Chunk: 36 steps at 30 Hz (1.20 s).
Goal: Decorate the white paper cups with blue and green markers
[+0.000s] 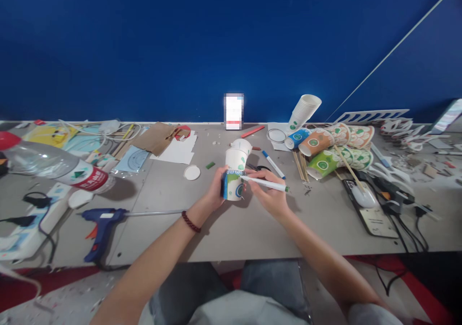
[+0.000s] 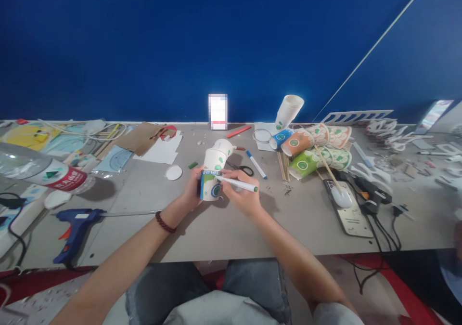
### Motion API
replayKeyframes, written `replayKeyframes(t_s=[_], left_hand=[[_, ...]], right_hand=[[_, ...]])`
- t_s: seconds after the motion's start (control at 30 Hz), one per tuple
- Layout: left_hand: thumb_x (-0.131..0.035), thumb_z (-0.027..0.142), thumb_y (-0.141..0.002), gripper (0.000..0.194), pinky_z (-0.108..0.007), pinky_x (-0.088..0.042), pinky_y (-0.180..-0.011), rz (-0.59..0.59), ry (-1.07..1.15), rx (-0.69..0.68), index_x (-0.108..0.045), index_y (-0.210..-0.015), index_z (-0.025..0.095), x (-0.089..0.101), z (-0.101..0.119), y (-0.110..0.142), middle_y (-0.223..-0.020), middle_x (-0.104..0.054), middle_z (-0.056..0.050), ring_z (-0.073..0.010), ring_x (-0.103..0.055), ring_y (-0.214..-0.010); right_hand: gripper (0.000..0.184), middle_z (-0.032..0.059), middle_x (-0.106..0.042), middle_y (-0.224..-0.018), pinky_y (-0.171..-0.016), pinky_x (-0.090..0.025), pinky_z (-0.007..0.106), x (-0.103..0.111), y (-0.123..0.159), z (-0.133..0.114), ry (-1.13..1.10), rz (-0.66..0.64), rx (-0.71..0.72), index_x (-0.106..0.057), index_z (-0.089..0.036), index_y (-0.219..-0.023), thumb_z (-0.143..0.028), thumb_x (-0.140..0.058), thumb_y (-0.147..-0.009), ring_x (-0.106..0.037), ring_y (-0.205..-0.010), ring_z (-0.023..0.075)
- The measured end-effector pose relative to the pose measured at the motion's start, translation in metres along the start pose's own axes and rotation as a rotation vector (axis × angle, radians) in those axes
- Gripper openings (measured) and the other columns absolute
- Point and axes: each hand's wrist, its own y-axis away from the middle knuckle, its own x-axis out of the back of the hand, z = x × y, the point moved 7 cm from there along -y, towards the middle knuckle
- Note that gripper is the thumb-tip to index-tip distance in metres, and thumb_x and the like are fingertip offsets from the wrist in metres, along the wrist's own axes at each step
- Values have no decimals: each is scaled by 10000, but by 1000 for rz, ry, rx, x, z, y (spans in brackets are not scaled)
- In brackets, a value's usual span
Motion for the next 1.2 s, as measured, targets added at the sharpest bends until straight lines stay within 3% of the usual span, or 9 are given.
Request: replayKeyframes(t_s=[0.33,0.53,0.77,0.93,1.2], left_hand=[[-580,468,-871,392,-327,-557,-608,13,-14,1,-728,-954,114,-3,2,2,-786,-760,-116,-232,-696,-631],[-606,465,-866,359,-313,-542,-600,21,21,0,-718,-942,132,-1,1,1,-748,-747,-91,-225,-688,-622],[-614,488,-855,415,-331,-560,-639,-38,-12,-1,-736,-1001,120,1,0,0,-861,-782,-112,-238,-711,-678],[-600,490,-861,396,-320,-546,-595,-11,-12,-14,-729,-947,125,2,0,-1,-753,-751,-96,-231,-691,-620],[-582,478,-857,434,-343,-563,-608,-57,-15,16,-739,-989,95,-5,2,1,-844,-777,-128,-242,-706,-638]], right_hand=[[30,60,-843,-1003,-803,-678,430,1,0,1,16,18,-48,-740,-273,-895,-287,-723,-875,-815,-984,291],[64,41,-814,-785,-826,-668,428,-1,0,2,-26,-27,-43,-720,-263,-853,-317,-731,-887,-801,-1058,315],[32,60,-832,-920,-799,-667,416,1,0,2,-21,19,-56,-708,-261,-874,-280,-728,-892,-814,-1006,305],[74,45,-799,-757,-815,-667,435,-2,1,3,-49,-23,-49,-714,-252,-843,-309,-738,-884,-796,-1071,333],[46,57,-835,-909,-797,-674,420,1,0,2,-11,31,-73,-703,-265,-879,-304,-724,-893,-810,-1019,301]])
